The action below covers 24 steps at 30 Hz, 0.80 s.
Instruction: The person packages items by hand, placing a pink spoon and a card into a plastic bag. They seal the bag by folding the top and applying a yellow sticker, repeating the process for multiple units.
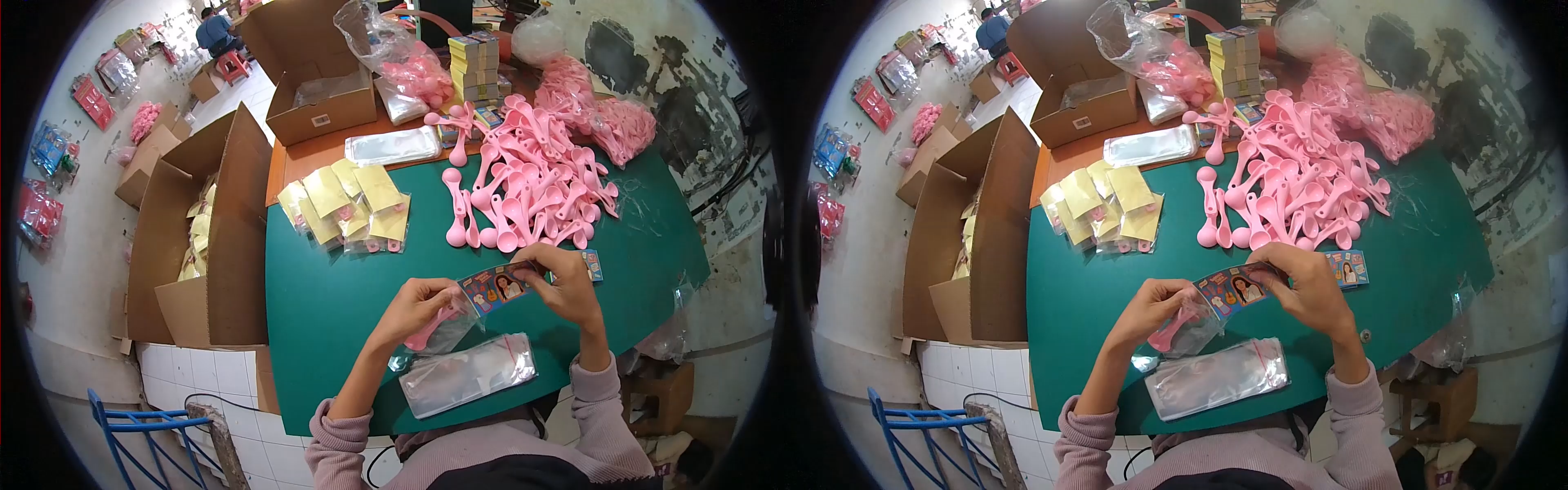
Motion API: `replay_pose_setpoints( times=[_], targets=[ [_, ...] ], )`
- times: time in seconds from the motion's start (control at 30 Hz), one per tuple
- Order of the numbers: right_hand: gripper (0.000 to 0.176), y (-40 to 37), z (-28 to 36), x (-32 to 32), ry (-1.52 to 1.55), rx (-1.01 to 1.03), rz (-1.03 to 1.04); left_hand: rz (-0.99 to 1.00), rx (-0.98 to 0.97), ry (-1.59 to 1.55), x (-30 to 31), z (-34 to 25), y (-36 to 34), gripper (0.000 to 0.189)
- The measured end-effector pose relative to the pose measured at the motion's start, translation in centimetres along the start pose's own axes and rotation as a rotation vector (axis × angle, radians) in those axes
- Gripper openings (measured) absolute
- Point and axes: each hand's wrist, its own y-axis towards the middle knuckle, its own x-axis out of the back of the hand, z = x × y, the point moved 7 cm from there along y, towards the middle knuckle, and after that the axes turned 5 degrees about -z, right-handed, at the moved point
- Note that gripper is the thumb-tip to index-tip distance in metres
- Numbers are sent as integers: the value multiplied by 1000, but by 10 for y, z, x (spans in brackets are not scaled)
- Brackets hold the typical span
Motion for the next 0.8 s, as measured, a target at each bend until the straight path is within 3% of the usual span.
replay_pose_setpoints(
  times=[0.17,0.3,0.6,0.7,0.77,0.8],
  targets=[
    [13,-1,11,4,-28,128,-173,26,-9,21,-2,-7,-2,27],
    [12,-3,9,8,23,75,-217,17,22,-129,-3,-3,-2,26],
    [15,-2,11,-2,-57,18,24,-24,-1,132,0,-3,-4,24],
    [15,-2,10,-20,4,38,122,44,1,155,-11,1,-4,25],
    [14,-5,4,-44,-24,-41,371,61,-62,120,-19,-2,-4,33],
    [14,-4,4,-52,-14,-53,410,42,-105,351,-17,-4,-6,49]
  ],
)
